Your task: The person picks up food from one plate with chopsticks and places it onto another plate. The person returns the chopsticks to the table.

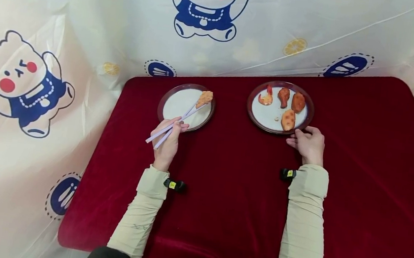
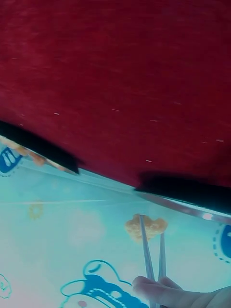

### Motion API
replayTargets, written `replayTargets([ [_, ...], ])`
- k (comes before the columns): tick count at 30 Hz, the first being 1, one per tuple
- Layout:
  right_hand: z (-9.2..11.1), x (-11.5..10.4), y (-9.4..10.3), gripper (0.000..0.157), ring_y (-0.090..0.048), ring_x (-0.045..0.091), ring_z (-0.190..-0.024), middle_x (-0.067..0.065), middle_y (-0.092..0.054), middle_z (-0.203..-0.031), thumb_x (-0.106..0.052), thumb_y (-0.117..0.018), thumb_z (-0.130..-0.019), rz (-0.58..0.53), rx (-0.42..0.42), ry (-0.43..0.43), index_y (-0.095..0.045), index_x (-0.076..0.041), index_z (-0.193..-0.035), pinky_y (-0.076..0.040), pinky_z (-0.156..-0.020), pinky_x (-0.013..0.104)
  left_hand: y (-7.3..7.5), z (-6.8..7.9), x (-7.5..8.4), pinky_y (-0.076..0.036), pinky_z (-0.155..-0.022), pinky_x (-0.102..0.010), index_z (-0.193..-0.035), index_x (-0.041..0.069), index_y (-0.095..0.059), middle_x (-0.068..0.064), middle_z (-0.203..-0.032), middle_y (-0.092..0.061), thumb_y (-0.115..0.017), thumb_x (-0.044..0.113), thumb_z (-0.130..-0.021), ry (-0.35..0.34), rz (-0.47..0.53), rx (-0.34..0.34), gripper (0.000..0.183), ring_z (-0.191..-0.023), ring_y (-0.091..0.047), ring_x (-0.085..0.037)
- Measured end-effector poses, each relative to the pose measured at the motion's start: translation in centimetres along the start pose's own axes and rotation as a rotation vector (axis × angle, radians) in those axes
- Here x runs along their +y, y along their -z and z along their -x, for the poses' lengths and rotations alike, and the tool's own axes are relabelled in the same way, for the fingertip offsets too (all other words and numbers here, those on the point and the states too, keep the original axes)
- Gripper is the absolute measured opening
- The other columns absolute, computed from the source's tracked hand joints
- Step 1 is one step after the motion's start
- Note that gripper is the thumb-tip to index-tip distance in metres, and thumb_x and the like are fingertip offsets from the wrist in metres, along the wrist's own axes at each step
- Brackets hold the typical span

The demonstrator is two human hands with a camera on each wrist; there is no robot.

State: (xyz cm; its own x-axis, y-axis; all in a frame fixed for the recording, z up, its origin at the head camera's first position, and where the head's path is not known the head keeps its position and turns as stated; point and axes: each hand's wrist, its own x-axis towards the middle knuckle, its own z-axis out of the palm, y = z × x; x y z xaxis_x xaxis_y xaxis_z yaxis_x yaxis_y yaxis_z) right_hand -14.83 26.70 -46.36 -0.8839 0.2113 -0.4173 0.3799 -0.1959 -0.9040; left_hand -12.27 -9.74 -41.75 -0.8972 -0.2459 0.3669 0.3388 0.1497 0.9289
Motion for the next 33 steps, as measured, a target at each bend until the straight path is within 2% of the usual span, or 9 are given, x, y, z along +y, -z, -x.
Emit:
replayTargets([
  [7,-0.1,0.1,0.0,0.066,-0.068,0.007,-0.062,-0.004,-0.063,-0.072,-0.012,-0.049,-0.099,0.028,0.001,0.0,-0.012,0.005,-0.151,-0.059,-0.063,0.02,2.5,-0.8,-1.2,-0.056,-0.074,-0.016,-0.107,-0.013,-0.068,-0.031,-0.094,-0.066,-0.055,-0.005,-0.091,0.036,-0.061,0.07,0.022,-0.076,-0.073,-0.016],
  [11,0.0,0.0,0.0,0.066,-0.068,0.007,-0.062,-0.004,-0.063,-0.071,-0.011,-0.048,-0.099,0.023,-0.005,0.002,-0.011,0.006,-0.151,-0.059,-0.063,0.02,3.7,-1.2,-1.6,-0.055,-0.075,-0.016,-0.107,-0.014,-0.068,-0.035,-0.096,-0.064,-0.055,-0.004,-0.091,0.063,-0.076,0.099,0.022,-0.078,-0.073,-0.019],
  [16,0.0,0.0,-0.2,0.065,-0.068,0.007,-0.061,-0.004,-0.063,-0.071,-0.01,-0.048,-0.099,0.024,0.0,0.005,-0.012,0.007,-0.15,-0.059,-0.063,0.02,4.7,-1.7,-1.9,-0.056,-0.075,-0.016,-0.108,-0.013,-0.067,-0.032,-0.097,-0.066,-0.056,-0.002,-0.092,0.099,-0.118,0.136,0.023,-0.08,-0.073,-0.018],
  [22,-0.1,0.1,-0.2,0.065,-0.068,0.007,-0.062,-0.004,-0.063,-0.071,-0.011,-0.047,-0.099,0.039,0.002,0.005,-0.011,0.006,-0.151,-0.059,-0.063,0.019,5.1,-2.5,-2.1,-0.054,-0.076,-0.013,-0.108,-0.011,-0.068,-0.03,-0.098,-0.066,-0.056,0.002,-0.093,0.133,-0.159,0.133,0.023,-0.085,-0.072,-0.022],
  [29,-0.2,0.2,-0.1,0.065,-0.068,0.007,-0.061,-0.005,-0.064,-0.07,-0.01,-0.048,-0.099,0.035,0.001,0.003,-0.011,0.006,-0.15,-0.058,-0.063,0.019,5.0,-3.3,-2.3,-0.055,-0.073,-0.016,-0.108,-0.007,-0.07,-0.025,-0.096,-0.069,-0.058,0.006,-0.092,0.197,-0.183,0.144,0.024,-0.078,-0.072,-0.01],
  [33,-0.2,0.1,-0.1,0.065,-0.068,0.007,-0.06,-0.005,-0.064,-0.069,-0.01,-0.048,-0.099,0.027,0.001,0.003,-0.012,0.007,-0.15,-0.058,-0.062,0.019,4.9,-3.6,-2.5,-0.054,-0.072,-0.014,-0.109,-0.007,-0.07,-0.023,-0.095,-0.071,-0.058,0.006,-0.092,0.203,-0.198,0.156,0.024,-0.082,-0.073,-0.018],
])
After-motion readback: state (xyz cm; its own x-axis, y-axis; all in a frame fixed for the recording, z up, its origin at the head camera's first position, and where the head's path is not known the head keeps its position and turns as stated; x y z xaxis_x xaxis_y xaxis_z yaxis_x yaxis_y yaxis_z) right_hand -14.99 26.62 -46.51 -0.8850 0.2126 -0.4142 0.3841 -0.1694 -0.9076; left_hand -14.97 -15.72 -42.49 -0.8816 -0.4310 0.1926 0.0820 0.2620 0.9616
